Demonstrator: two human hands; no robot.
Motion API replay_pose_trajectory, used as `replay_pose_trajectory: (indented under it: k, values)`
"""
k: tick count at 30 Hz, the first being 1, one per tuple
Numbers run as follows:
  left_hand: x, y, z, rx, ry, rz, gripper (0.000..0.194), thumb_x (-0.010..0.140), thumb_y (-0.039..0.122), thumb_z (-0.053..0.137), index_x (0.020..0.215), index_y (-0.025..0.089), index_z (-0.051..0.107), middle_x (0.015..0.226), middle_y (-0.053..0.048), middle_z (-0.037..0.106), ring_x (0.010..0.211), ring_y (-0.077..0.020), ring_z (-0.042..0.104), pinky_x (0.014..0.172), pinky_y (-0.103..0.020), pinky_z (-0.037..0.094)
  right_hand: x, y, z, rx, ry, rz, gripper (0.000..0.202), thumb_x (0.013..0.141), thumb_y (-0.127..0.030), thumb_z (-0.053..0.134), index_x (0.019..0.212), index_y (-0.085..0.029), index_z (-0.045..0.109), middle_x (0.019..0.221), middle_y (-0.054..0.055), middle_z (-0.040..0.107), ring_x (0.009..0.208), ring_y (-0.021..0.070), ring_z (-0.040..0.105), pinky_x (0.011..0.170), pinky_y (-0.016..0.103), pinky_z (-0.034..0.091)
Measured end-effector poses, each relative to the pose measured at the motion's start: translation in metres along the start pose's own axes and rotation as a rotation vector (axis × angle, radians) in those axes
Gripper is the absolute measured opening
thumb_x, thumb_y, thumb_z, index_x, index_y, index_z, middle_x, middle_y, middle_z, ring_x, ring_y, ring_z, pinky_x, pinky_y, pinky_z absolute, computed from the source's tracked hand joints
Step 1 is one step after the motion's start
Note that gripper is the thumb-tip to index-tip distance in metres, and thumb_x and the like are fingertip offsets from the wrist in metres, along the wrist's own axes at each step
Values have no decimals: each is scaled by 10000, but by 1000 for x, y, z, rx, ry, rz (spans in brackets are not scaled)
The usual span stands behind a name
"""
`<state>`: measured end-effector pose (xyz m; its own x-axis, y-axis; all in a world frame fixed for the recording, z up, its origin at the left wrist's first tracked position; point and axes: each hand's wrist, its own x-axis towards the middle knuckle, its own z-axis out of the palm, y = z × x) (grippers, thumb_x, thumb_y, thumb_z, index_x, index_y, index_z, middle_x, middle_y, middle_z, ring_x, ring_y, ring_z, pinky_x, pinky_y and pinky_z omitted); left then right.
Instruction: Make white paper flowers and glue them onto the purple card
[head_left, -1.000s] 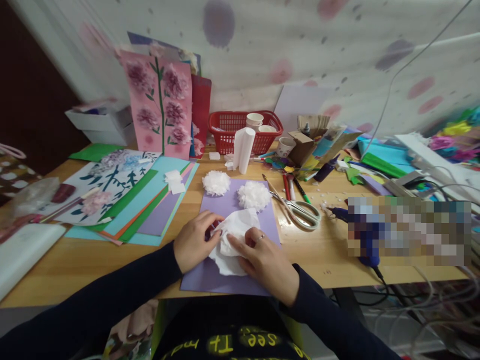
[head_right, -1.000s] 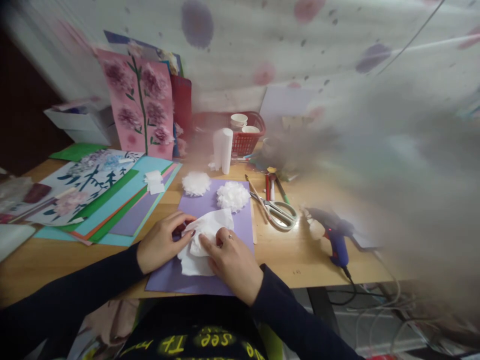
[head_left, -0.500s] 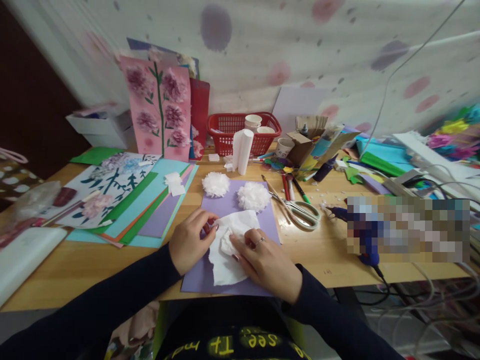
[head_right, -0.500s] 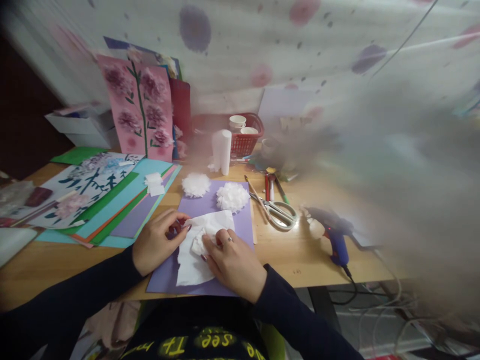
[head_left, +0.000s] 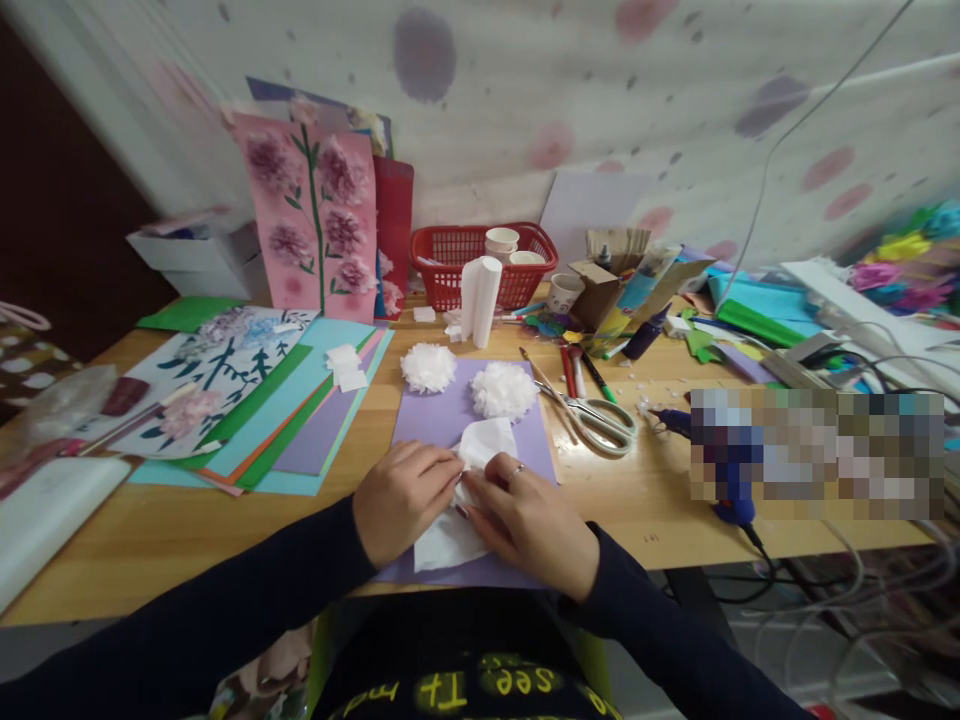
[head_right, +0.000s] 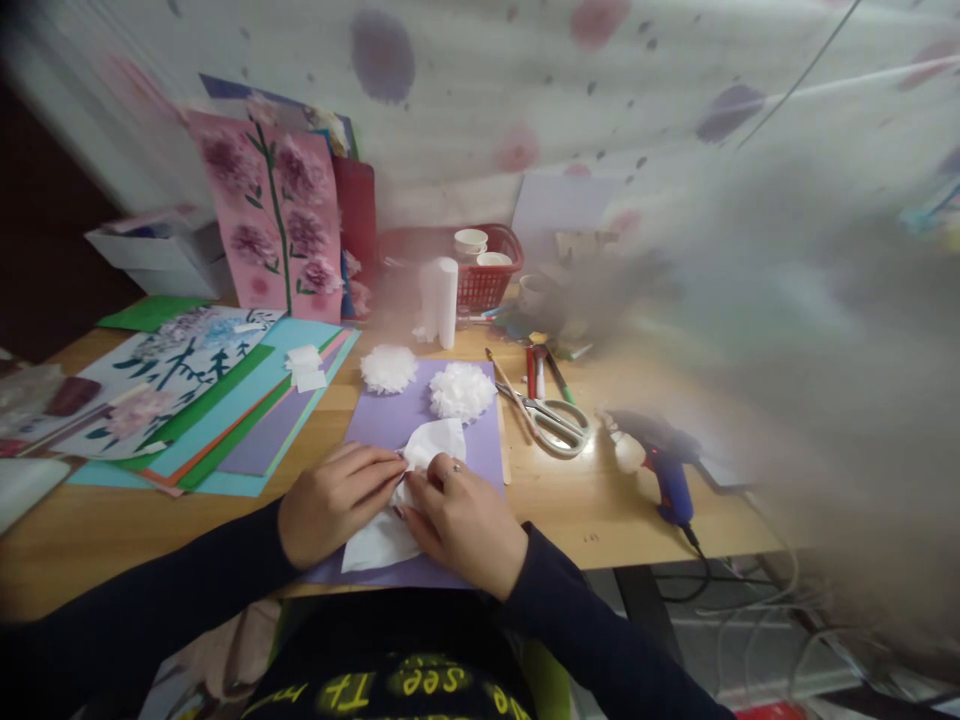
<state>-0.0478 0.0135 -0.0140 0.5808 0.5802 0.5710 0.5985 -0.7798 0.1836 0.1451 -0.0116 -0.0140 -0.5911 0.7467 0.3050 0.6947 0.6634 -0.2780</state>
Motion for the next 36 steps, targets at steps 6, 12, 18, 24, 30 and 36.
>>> replay_pose_trajectory:
  k: [6, 12, 18, 24, 30, 36]
  values:
    - [0, -1, -5, 12, -100, -3, 221, 914, 162, 463, 968, 134, 675, 838, -85, 619, 782, -203, 546, 707, -354, 444, 1, -2, -8, 82, -35, 84, 269, 937, -265, 418, 1101, -127, 582, 902, 95, 549, 726, 175, 568, 686, 317, 496]
    - [-3, -1, -7, 37, -106, 11, 230, 939, 212, 460, 896, 159, 680, 860, -68, 611, 778, -180, 524, 701, -329, 403, 7, 5, -23, 80, -17, 71, 284, 937, -149, 391, 1155, -157, 573, 907, 90, 569, 774, 180, 581, 717, 323, 491]
    - [-3, -3, -8, 55, -115, 39, 234, 938, 209, 464, 875, 174, 687, 868, -59, 622, 799, -178, 520, 725, -326, 401, 48, 31, -32, -89, -42, -118, 303, 842, -94, 574, 1124, -182, 640, 1025, 112, 593, 898, 211, 560, 773, 345, 482]
    - [-4, -10, -7, 8, -125, 79, 241, 934, 208, 477, 824, 174, 690, 847, -63, 607, 777, -163, 521, 722, -310, 444, 72, 40, -25, -100, -164, -103, 156, 864, -129, 571, 905, -158, 718, 797, 73, 685, 804, 184, 581, 719, 280, 444]
    - [-6, -12, -7, -32, -128, 158, 252, 942, 133, 421, 995, 118, 667, 1043, -128, 641, 978, -208, 573, 837, -355, 513, 67, 41, -17, -11, -121, 123, 139, 847, -127, 590, 896, -173, 712, 861, 43, 719, 768, 153, 633, 696, 239, 415]
    - [-13, -18, -6, -87, -217, 178, 326, 954, 137, 353, 1179, 120, 590, 1220, -142, 614, 1106, -215, 574, 914, -370, 513, 52, 43, -27, -124, 23, 191, 143, 889, -186, 536, 888, -179, 679, 820, 42, 690, 685, 139, 612, 641, 241, 388]
